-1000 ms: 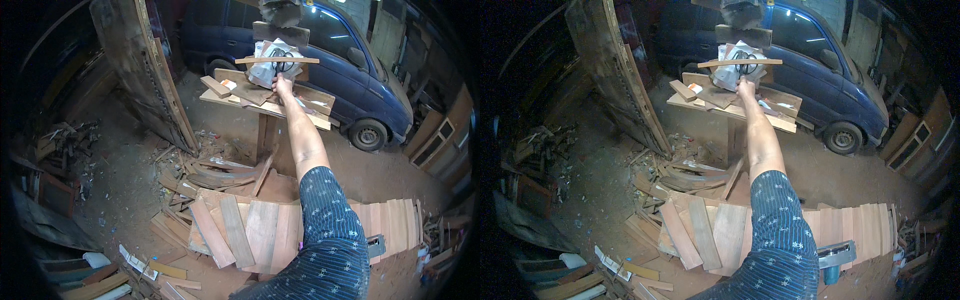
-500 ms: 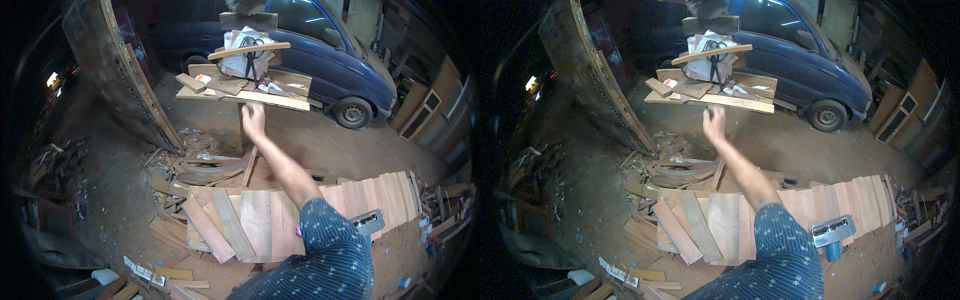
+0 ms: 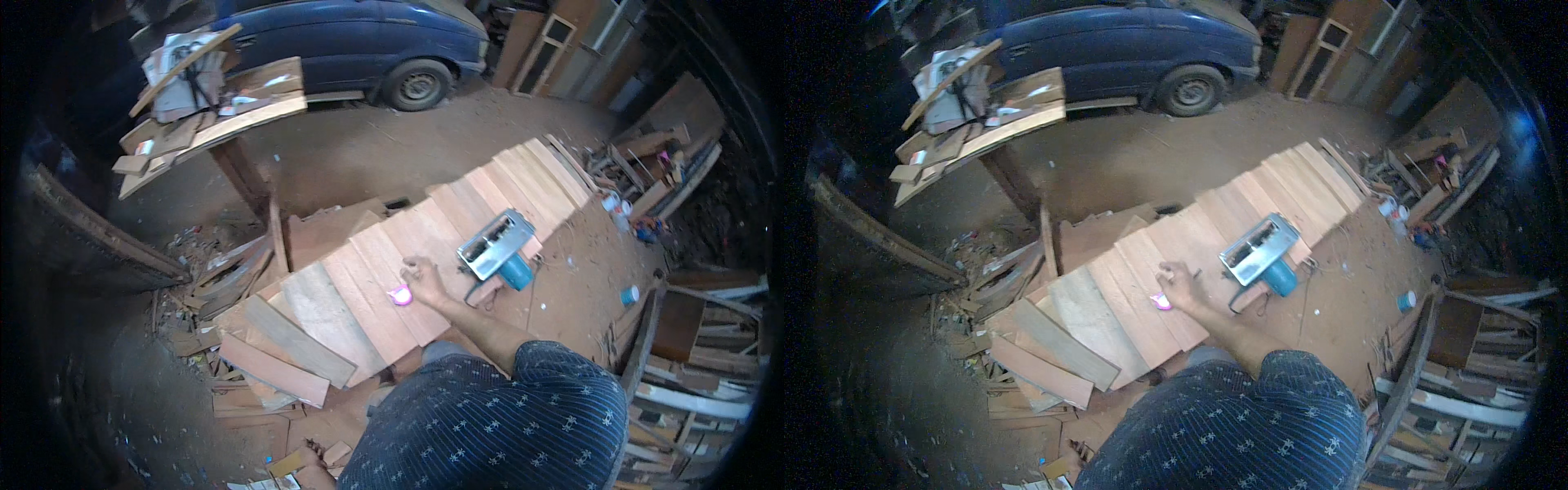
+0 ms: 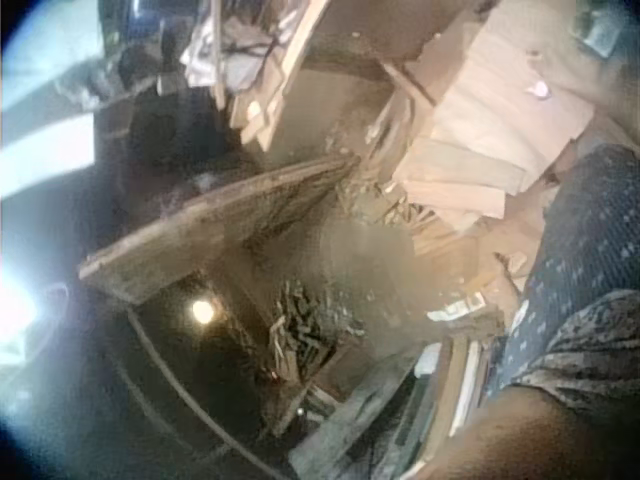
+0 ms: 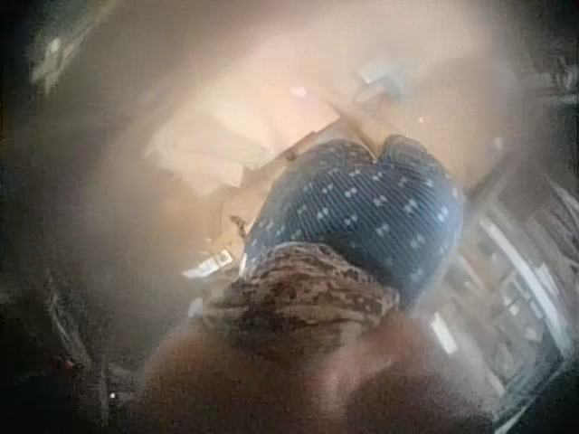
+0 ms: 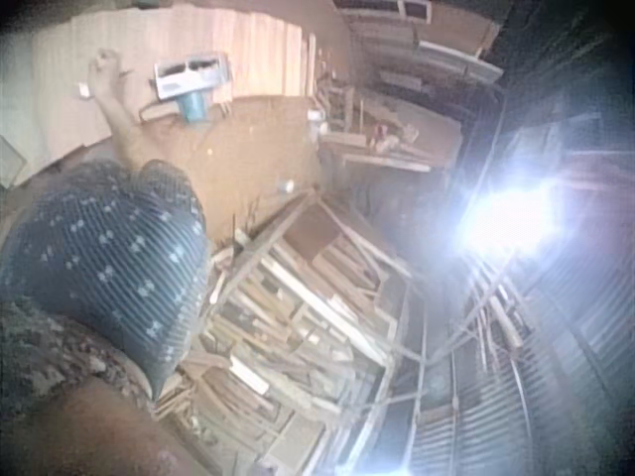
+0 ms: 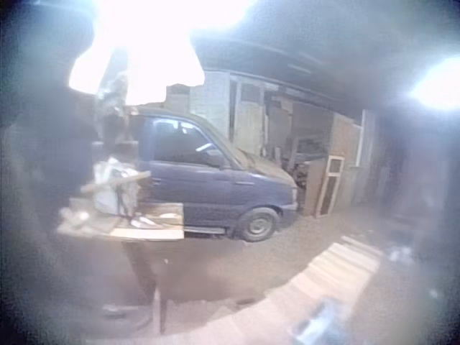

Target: The person measures a stack of wooden planks with a tape measure and marks them with a pencil. They then use a circular saw to cut the planks into smaller pieces, stacking the cut wood on the floor.

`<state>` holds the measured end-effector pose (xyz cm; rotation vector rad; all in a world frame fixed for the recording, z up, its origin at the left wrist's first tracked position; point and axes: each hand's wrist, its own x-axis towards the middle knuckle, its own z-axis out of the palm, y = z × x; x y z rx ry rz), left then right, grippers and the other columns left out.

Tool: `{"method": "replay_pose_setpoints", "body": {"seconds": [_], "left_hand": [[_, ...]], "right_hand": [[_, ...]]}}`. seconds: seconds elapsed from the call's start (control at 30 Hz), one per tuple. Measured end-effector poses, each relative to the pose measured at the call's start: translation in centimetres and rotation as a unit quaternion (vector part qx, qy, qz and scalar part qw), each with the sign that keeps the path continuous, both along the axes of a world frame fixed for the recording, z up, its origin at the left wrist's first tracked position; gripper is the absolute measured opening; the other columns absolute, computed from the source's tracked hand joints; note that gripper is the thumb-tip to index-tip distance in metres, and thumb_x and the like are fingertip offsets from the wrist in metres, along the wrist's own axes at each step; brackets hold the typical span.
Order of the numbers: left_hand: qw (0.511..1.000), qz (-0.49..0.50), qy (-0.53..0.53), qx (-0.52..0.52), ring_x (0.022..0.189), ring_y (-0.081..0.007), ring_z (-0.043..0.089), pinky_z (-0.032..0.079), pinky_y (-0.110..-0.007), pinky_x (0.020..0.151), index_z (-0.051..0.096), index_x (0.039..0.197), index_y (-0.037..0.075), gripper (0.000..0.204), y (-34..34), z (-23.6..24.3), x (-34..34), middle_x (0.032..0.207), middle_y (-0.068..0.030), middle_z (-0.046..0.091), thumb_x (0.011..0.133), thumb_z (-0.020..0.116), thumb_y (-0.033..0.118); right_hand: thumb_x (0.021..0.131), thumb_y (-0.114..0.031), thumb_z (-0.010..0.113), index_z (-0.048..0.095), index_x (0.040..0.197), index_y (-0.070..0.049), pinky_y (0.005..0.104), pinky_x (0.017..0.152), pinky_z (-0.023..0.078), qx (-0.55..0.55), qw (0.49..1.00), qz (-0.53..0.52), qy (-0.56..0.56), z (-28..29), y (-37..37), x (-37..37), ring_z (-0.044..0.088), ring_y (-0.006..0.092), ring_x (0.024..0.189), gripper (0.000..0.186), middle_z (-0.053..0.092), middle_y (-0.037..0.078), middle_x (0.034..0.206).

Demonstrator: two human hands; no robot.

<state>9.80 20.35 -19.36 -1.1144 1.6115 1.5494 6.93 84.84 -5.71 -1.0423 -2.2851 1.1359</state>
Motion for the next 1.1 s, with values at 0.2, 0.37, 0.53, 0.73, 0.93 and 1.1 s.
{"method": "replay_pose_setpoints", "body": {"seconds": [0.2, 0.37, 0.53, 0.73, 0.93, 1.1], "left_hand": [[0.996, -0.035, 0.06, -0.053, 0.101, -0.022, 0.058, 0.052, -0.037, 0.077, 0.054, 0.123, 0.008, 0.047, 5.5, 3.4, -2.6, 0.121, -0.0085, 0.057, 0.099, 0.054, 0.049], [0.995, -0.011, 0.054, -0.085, 0.104, -0.0241, 0.06, 0.052, -0.038, 0.081, 0.052, 0.132, 0.005, 0.054, 11.2, 4.5, 3.1, 0.128, -0.0107, 0.059, 0.098, 0.054, 0.048], [0.997, -0.029, 0.016, -0.069, 0.1, -0.0223, 0.062, 0.053, -0.038, 0.079, 0.054, 0.127, 0.007, 0.047, 19.8, 4.2, 11.9, 0.122, -0.009, 0.062, 0.097, 0.056, 0.044], [0.968, -0.249, -0.001, -0.035, 0.09, -0.0206, 0.067, 0.054, -0.031, 0.076, 0.059, 0.118, 0.002, 0.043, 36.4, 6.4, 15.5, 0.101, -0.0095, 0.068, 0.097, 0.062, 0.04], [0.857, -0.485, 0.17, 0.027, 0.077, -0.0126, 0.06, 0.053, -0.03, 0.07, 0.069, 0.094, -0.003, 0.038, 57.7, 15.7, 11.0, 0.084, -0.006, 0.065, 0.1, 0.059, 0.033], [0.755, -0.587, 0.231, 0.179, 0.101, -0.0255, 0.062, 0.051, -0.037, 0.086, 0.063, 0.117, -0.007, 0.067, 73.4, 10.7, 15.1, 0.112, -0.0186, 0.065, 0.09, 0.064, 0.055]], "right_hand": [[0.091, -0.015, 0.067, 0.07, 0.106, 0.001, 0.0345, 0.079, 0.054, -0.039, 0.998, -0.056, -0.001, 8.4, 10.9, 11.1, 0.068, 0.0234, 0.085, 0.021, 0.071, 0.015, 0.1], [0.09, -0.015, 0.069, 0.066, 0.111, 0.001, 0.0347, 0.08, 0.054, 0.25, 0.959, -0.135, 0.01, 8.7, 19.9, 18.1, 0.067, 0.027, 0.085, 0.027, 0.07, 0.014, 0.096], [0.091, -0.019, 0.071, 0.061, 0.112, 0.002, 0.0335, 0.075, 0.055, 0.133, 0.977, -0.164, 0.014, 3.0, 30.8, 25.0, 0.067, 0.0229, 0.083, 0.031, 0.069, 0.014, 0.091], [0.097, -0.031, 0.064, 0.059, 0.105, 0.002, 0.0279, 0.048, 0.053, -0.218, 0.965, -0.144, 0.002, 0.8, 35.4, 26.2, 0.063, 0.0155, 0.056, 0.034, 0.067, 0.012, 0.081], [0.096, -0.038, 0.059, 0.065, 0.104, 0.005, 0.0421, 0.071, 0.052, -0.133, 0.982, -0.062, -0.116, -0.3, 37.0, 25.4, 0.068, 0.0315, 0.081, 0.044, 0.069, 0.022, 0.089], [0.095, -0.037, 0.061, 0.067, 0.099, 0.005, 0.044, 0.072, 0.053, -0.105, 0.993, 0.017, -0.057, 0.3, 36.1, 24.9, 0.07, 0.0334, 0.081, 0.043, 0.07, 0.023, 0.09]]}}
